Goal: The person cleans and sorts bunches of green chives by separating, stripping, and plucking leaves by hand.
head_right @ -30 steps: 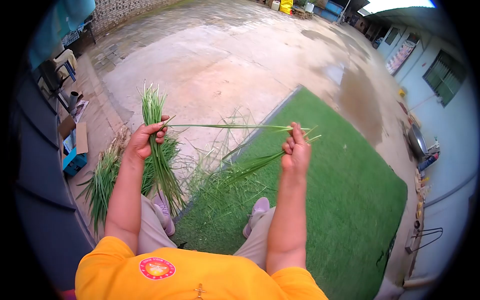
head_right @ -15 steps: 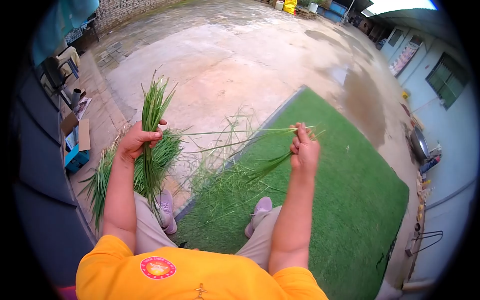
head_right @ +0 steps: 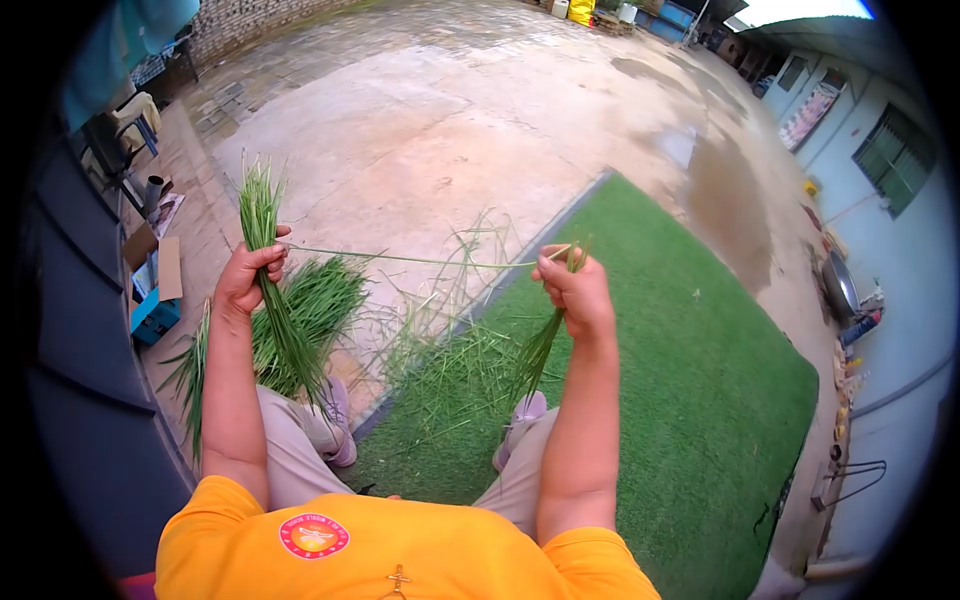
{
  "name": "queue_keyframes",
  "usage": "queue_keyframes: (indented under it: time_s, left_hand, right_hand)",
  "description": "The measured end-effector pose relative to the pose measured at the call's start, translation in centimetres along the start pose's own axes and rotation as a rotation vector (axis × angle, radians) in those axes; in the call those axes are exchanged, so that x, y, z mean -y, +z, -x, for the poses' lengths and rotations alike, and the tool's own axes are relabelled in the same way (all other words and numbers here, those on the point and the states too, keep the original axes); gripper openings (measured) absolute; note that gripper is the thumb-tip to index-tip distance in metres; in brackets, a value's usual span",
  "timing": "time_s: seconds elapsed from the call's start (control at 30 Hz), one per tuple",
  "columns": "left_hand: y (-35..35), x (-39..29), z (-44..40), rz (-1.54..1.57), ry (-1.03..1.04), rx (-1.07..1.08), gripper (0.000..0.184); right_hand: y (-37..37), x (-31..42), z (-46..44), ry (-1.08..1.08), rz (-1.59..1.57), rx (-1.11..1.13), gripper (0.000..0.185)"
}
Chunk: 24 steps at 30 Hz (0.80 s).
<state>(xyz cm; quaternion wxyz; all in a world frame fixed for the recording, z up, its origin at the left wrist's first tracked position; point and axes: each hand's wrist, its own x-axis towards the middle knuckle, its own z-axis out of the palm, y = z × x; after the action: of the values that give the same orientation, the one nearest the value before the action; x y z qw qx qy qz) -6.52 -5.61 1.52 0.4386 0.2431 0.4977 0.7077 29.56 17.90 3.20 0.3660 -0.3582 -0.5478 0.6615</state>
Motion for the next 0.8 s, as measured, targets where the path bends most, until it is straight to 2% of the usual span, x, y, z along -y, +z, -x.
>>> queue_keyframes:
  time_s: [0.07, 0.3, 0.37, 0.4, 0.47, 0.5, 0.57, 0.7, 0.8]
  left_hand:
    - [-0.8, -0.3, 0.1, 0.015, 0.019, -0.034, 0.035]
    - [-4.8, -0.7, 0.3, 0.111, 0.085, -0.133, 0.032]
    - [-5.4, -0.6, 0.3, 0.109, 0.103, -0.132, 0.030]
    - [-5.1, -0.7, 0.6, 0.104, 0.106, -0.131, 0.030]
    - [-3.4, -0.8, 1.1, 0.055, 0.059, -0.164, 0.029]
    - [-2.0, 0.0, 0.7, 0.021, 0.030, -0.133, 0.030]
    - [-0.3, 0.7, 0.8, -0.065, 0.004, -0.124, 0.031]
    - [3.4, 1.8, 0.7, -0.048, -0.051, -0.029, 0.031]
    - [6.2, 2.4, 1.0, -0.011, -0.097, 0.048, 0.031]
  right_hand:
    - [0.1, 0.2, 0.1, 0.058, 0.088, 0.150, 0.020]
    - [-0.1, -1.7, -0.3, 0.004, 0.421, 0.180, 0.020]
    - [-1.4, -2.7, -1.3, -0.035, 0.668, 0.086, 0.016]
    - [-1.9, -2.7, -1.5, -0.038, 0.662, 0.086, 0.016]
    - [-2.8, -2.6, -2.0, -0.079, 0.676, -0.147, 0.012]
    - [-3.1, -2.0, -1.9, -0.080, 0.661, -0.133, 0.012]
    - [-1.9, -1.0, -1.2, -0.185, 0.239, -0.152, 0.013]
    - [0.6, -1.1, -0.6, -0.192, 0.061, -0.122, 0.016]
    - [3.2, -0.6, -0.1, -0.096, -0.257, -0.055, 0.015]
